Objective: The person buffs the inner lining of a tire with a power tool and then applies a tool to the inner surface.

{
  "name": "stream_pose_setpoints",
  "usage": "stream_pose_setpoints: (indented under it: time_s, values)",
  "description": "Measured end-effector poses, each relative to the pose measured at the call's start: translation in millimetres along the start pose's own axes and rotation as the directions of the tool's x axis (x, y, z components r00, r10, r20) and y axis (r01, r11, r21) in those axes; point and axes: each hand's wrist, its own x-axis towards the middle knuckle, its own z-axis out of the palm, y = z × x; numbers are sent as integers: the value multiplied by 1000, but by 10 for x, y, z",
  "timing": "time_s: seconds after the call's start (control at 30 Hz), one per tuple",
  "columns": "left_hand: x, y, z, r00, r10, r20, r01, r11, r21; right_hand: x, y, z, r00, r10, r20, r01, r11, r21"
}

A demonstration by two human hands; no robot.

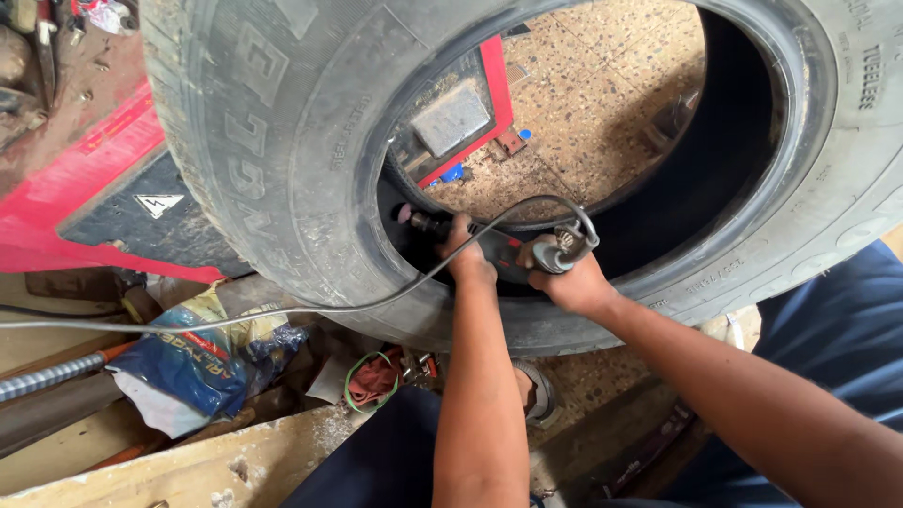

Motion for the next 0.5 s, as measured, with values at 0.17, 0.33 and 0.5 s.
stream_pose_setpoints:
  time_s: [0.17, 0.33, 0.5]
  values:
    - [-37, -228, -78, 997, -7, 76, 4, 1000, 30, -142, 15, -116, 989, -145, -13, 140, 973, -183]
    - [111, -224, 31, 999, 7, 49, -7, 1000, -1, -30, 85, -52, 999, 51, -17, -51, 998, 30]
    - [88, -272, -48, 996, -47, -75, 57, 987, 148, -170, 35, -56, 997, -78, -29, 70, 974, -215]
